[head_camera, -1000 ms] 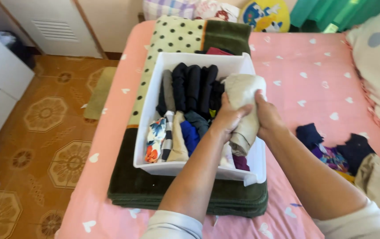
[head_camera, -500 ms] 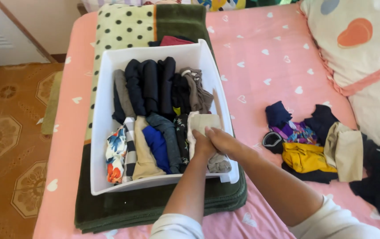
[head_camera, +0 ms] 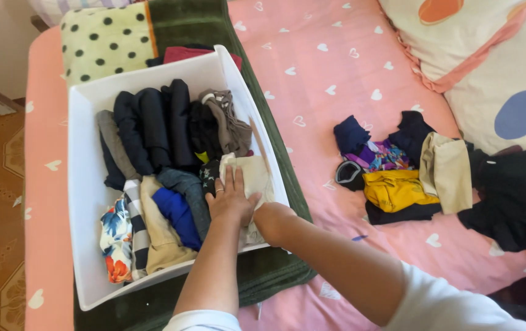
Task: The person folds various clothing items on a bed and places them into a white plastic drawer. They handle socks, underwear, and a scarf, folding each item before stacking it in the drawer. The drawer is then inserted into a plastic storage unit.
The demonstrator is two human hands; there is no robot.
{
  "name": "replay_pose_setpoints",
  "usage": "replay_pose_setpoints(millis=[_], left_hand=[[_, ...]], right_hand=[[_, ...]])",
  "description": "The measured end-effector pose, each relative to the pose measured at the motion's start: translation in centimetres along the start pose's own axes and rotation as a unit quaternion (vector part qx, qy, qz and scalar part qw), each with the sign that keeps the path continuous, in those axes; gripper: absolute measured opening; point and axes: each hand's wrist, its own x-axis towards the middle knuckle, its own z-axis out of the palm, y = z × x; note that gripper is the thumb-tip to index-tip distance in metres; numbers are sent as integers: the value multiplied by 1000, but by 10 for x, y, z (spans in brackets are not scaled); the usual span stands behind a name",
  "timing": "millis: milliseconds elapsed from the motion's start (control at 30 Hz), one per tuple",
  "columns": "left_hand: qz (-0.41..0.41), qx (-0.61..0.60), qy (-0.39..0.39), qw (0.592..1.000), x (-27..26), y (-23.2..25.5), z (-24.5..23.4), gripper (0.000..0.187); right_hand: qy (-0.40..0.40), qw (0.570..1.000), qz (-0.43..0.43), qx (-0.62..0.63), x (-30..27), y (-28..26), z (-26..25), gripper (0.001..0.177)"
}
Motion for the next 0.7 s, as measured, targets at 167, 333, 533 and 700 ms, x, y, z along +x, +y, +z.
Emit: replay_pose_setpoints(millis=[167,333,533,700], left_hand=[[-23,-27,-18,999,25,-3,7,91],[-90,-111,182,973,45,42,-15,60],[244,-176,551,779,54,176,-10,27],[120,-257,136,949,139,261,153,34]], right_hand=[[-22,996,-21,82,-22,-22,-41,25],[-30,984,-33,172,-62,9,-94,43],[182,803,-40,567,-99,194,-11,22],[26,943,280,181,-117,378,137,73]])
